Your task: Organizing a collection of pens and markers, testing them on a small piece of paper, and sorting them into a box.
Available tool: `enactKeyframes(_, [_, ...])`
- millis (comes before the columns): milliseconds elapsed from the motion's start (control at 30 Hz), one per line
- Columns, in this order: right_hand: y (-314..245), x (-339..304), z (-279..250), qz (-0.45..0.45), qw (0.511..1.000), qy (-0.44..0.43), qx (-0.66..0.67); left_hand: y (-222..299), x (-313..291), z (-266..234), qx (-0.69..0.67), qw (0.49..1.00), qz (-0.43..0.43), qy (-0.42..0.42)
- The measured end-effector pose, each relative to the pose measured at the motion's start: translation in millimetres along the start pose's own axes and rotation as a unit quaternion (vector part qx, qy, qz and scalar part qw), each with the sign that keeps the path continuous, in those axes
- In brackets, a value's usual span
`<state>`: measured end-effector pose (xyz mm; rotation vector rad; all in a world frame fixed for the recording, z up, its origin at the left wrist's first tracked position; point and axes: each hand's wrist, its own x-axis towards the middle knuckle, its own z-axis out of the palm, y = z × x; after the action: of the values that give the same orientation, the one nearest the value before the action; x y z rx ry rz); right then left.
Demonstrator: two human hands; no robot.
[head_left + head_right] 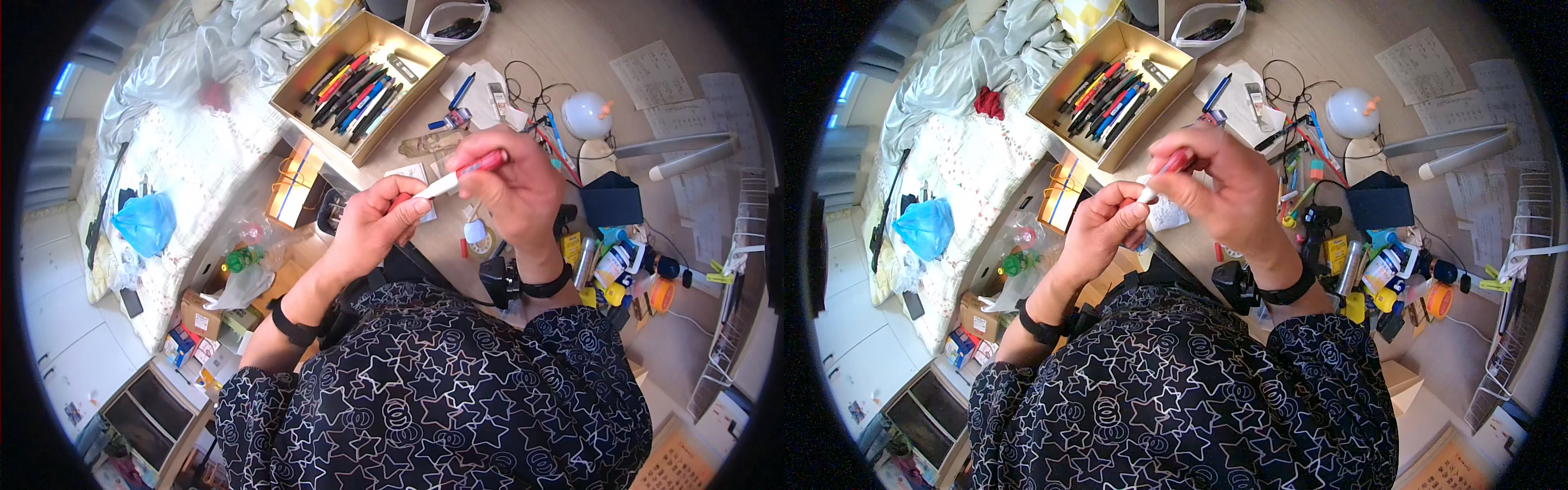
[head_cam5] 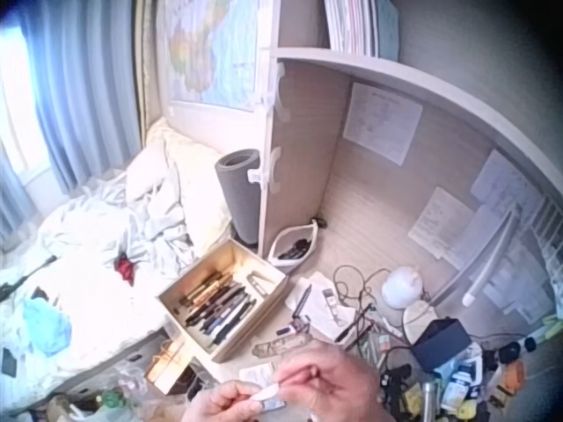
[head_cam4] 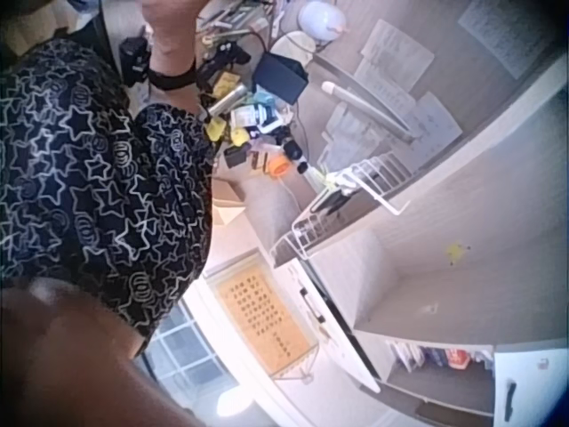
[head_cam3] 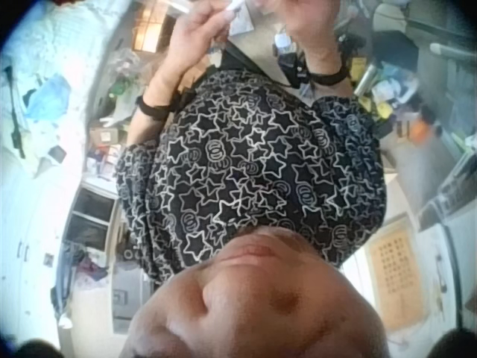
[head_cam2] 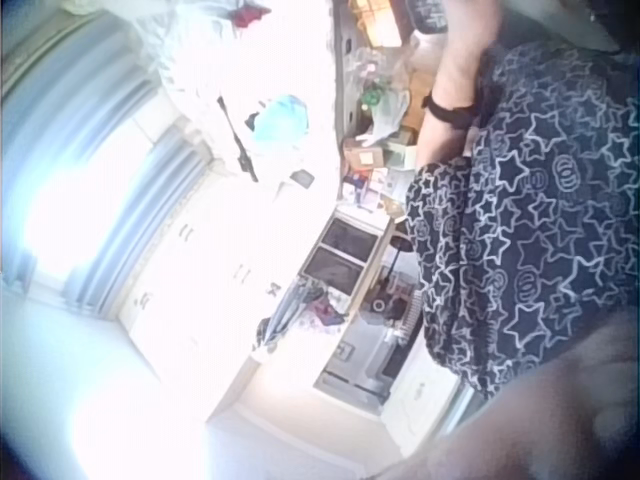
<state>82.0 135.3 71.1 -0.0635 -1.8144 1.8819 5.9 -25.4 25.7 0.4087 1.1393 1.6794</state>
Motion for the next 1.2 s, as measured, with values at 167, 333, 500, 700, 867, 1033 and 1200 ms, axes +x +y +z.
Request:
enactKeyframes(167, [-18, 1, 6, -0.201, 0.955, -0.075, -0.203, -9, 8, -6, -0.268, 0.956, -0.091, -0.079])
enactKeyframes(333, [-19, -2, 5, -0.237, 0.938, -0.087, -0.236, -6, 13, 2, -0.306, 0.938, -0.135, -0.090])
enactKeyframes(500, [-26, -3, 4, -0.228, 0.940, -0.079, -0.242, -13, 17, 0, -0.316, 0.935, -0.149, -0.062])
enactKeyframes(700, [-10, -5, -4, -0.085, 0.992, 0.017, -0.096, -14, 19, 1, -0.322, 0.931, -0.154, -0.076])
enactKeyframes(867, [27, 8, -17, 0.037, 0.988, 0.146, 0.031, -10, 19, -1, -0.298, 0.941, -0.159, -0.035])
enactKeyframes(1033, [74, 1, -47, 0.257, 0.839, 0.267, 0.399, -10, 16, -2, -0.251, 0.962, -0.111, -0.008])
enactKeyframes(1200, [118, -19, -45, 0.427, 0.596, 0.262, 0.627, -11, 15, -2, -0.124, 0.989, -0.051, 0.056])
